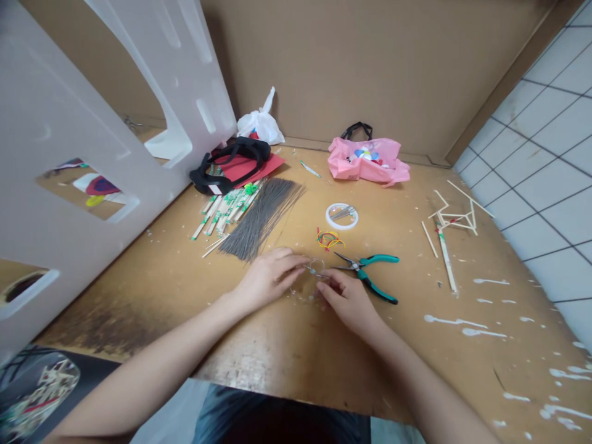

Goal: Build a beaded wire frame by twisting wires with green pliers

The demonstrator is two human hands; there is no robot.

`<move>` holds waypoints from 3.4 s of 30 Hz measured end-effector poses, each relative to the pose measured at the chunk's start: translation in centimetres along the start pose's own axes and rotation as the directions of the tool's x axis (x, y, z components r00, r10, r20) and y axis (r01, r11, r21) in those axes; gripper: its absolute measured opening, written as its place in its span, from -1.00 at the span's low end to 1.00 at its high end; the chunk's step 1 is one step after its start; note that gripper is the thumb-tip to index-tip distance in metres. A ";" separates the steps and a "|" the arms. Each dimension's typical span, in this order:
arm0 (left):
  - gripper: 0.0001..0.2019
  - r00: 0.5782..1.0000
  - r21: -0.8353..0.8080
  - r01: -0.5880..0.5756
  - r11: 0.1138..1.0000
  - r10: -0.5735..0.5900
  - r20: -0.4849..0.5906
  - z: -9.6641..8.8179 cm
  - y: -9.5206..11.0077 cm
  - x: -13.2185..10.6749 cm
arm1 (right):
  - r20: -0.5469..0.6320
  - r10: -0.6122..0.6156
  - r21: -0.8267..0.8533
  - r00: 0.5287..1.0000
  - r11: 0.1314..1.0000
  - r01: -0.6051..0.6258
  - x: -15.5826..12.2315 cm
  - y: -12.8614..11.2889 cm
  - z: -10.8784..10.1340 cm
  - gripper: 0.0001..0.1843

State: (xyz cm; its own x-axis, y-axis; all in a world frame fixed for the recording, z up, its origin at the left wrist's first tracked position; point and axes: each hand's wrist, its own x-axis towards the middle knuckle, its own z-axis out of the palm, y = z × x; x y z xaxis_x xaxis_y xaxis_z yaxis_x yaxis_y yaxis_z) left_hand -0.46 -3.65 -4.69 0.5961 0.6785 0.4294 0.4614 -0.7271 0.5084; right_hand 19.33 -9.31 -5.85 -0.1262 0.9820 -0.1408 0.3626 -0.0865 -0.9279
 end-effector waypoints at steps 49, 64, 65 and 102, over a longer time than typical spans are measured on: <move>-0.66 0.896 -0.022 0.346 0.938 -0.324 0.304 -1.2 -1.1 0.3 | 0.095 -0.374 -0.717 0.922 0.617 0.324 0.2 2.2 1.5 0.10; -0.72 0.874 0.193 0.396 0.898 -0.433 0.222 -2.2 -1.1 0.8 | 0.057 -0.401 -0.690 0.914 0.646 0.327 0.2 2.3 0.8 -0.03; -0.72 0.872 0.198 0.397 0.896 -0.436 0.224 -2.2 -1.2 0.8 | 0.044 -0.409 -0.678 0.911 0.658 0.328 0.2 2.3 0.7 -0.10; -0.69 0.862 0.277 0.408 0.870 -0.467 0.198 -1.3 -1.8 0.7 | 0.456 -0.077 -0.886 0.887 -0.138 0.443 17.3 -3.1 -10.3 -0.72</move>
State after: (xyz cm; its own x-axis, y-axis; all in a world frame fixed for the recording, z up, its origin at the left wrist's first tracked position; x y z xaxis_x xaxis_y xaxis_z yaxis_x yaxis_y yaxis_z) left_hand -1.73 -1.70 -4.29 0.4281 0.9036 -0.0157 0.8265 -0.3845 0.4112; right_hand 25.51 9.67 -1.84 -0.5607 0.8008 -0.2107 0.7120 0.5961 0.3710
